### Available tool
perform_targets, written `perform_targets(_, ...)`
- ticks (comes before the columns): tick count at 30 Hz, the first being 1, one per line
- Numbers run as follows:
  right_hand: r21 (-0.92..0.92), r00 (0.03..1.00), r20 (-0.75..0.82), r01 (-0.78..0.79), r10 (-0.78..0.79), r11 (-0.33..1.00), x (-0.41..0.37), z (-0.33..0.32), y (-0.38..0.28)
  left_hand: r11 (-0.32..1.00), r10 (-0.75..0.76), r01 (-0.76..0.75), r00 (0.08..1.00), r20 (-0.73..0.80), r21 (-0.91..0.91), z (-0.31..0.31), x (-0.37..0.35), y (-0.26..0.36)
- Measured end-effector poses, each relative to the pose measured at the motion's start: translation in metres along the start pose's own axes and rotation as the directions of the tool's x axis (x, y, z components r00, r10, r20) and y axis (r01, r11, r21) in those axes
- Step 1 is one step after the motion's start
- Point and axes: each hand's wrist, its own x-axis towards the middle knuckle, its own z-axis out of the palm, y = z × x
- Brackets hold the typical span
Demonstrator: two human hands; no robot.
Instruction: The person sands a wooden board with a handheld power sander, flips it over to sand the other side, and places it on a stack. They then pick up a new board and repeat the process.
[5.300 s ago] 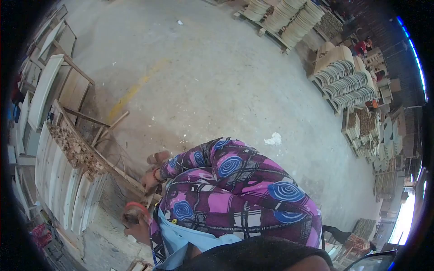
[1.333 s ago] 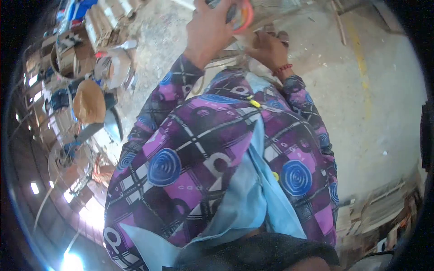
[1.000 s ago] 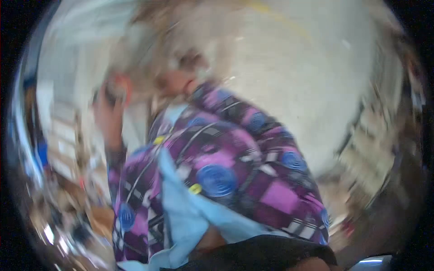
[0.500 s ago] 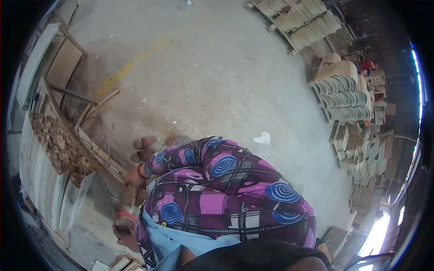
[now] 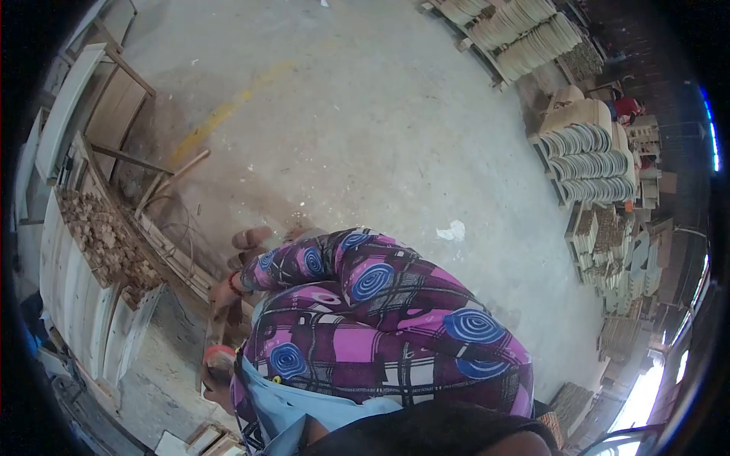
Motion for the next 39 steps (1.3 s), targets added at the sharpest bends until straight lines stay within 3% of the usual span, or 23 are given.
perform_targets(3, 0.124, 0.999, -0.034, 0.045, -0.041, 0.991, 0.009, -0.003, 0.017, 1.000, 0.020, -0.020, 1.000, 0.012, -0.008, 0.003, 0.002, 0.005)
perform_targets(5, -0.162, 0.972, -0.016, 0.228, -0.234, 0.960, 0.042, 0.009, 0.036, 1.000, 0.031, -0.031, 0.999, 0.019, 0.006, 0.000, 0.003, 0.007)
perform_targets(6, -0.446, 0.904, 0.052, 0.400, -0.423, 0.801, 0.059, 0.004, 0.061, 0.999, 0.045, -0.045, 0.999, 0.025, 0.008, -0.001, 0.004, 0.011)
perform_targets(7, -0.647, 0.785, 0.180, 0.548, -0.593, 0.530, 0.081, 0.001, 0.083, 0.999, 0.050, -0.050, 0.998, 0.027, 0.011, -0.003, 0.002, 0.013)
perform_targets(8, -0.670, 0.757, 0.207, 0.571, -0.620, 0.473, 0.101, 0.001, 0.097, 0.975, 0.135, -0.113, 0.985, 0.107, -0.191, -0.003, 0.009, 0.011)
perform_targets(9, -0.691, 0.727, 0.234, 0.591, -0.646, 0.415, 0.122, 0.001, 0.112, 0.996, 0.085, -0.080, 0.990, 0.110, -0.046, -0.010, 0.009, 0.021)
perform_targets(10, -0.716, 0.780, 0.163, 0.515, -0.604, 0.472, 0.115, -0.001, 0.113, 0.997, 0.018, -0.020, 0.999, 0.030, 0.074, -0.011, 0.006, 0.035)
perform_targets(11, -0.740, 0.814, 0.152, 0.469, -0.561, 0.481, 0.101, -0.005, 0.098, 0.997, -0.080, 0.078, 0.992, 0.093, 0.025, -0.014, 0.010, 0.037)
perform_targets(15, -0.821, 0.874, 0.128, 0.359, -0.469, 0.443, 0.047, -0.006, 0.029, 0.992, -0.108, 0.113, 0.991, -0.072, 0.060, -0.018, 0.013, 0.023)
perform_targets(16, -0.556, 0.931, 0.030, 0.318, -0.364, 0.768, 0.050, 0.003, 0.021, 0.993, -0.105, 0.110, 0.989, -0.101, 0.052, -0.017, 0.012, 0.014)
perform_targets(17, -0.188, 0.966, -0.070, 0.233, -0.249, 0.954, 0.053, 0.012, 0.012, 0.986, -0.141, 0.148, 0.985, -0.097, 0.073, -0.021, 0.014, 0.013)
perform_targets(18, 0.553, 0.997, -0.079, 0.047, -0.004, 0.832, 0.061, 0.019, 0.015, 0.981, -0.168, 0.175, 0.982, -0.086, 0.088, -0.027, 0.016, 0.015)
perform_targets(21, 0.599, 0.997, 0.067, -0.072, 0.040, 0.798, 0.067, 0.010, 0.019, 0.979, -0.140, 0.150, 0.987, -0.075, 0.135, -0.018, 0.014, 0.021)
perform_targets(23, 0.646, 0.996, 0.090, -0.056, -0.002, 0.762, 0.067, 0.002, 0.028, 0.970, -0.161, 0.170, 0.985, -0.063, 0.172, -0.017, 0.015, 0.037)
perform_targets(29, 0.671, 0.992, 0.118, -0.052, -0.036, 0.739, 0.075, -0.010, 0.043, 0.955, -0.189, 0.208, 0.976, -0.107, 0.214, -0.012, 0.010, 0.035)
perform_targets(31, 0.577, 0.997, 0.069, -0.062, 0.027, 0.814, 0.060, -0.002, 0.014, 0.945, -0.249, 0.264, 0.963, -0.100, 0.193, -0.018, 0.011, 0.036)
perform_targets(34, 0.616, 0.992, 0.124, -0.103, 0.034, 0.781, 0.061, -0.007, 0.017, 0.950, -0.203, 0.224, 0.973, -0.113, 0.218, -0.016, 0.014, 0.043)
perform_targets(37, 0.644, 0.997, 0.058, -0.082, 0.058, 0.760, 0.069, -0.006, 0.028, 0.960, -0.174, 0.191, 0.980, -0.101, 0.203, -0.009, 0.019, 0.059)
perform_targets(39, 0.461, 0.988, 0.137, 0.003, -0.074, 0.888, 0.068, -0.013, 0.031, 0.967, -0.142, 0.157, 0.986, -0.087, 0.200, -0.008, 0.020, 0.069)
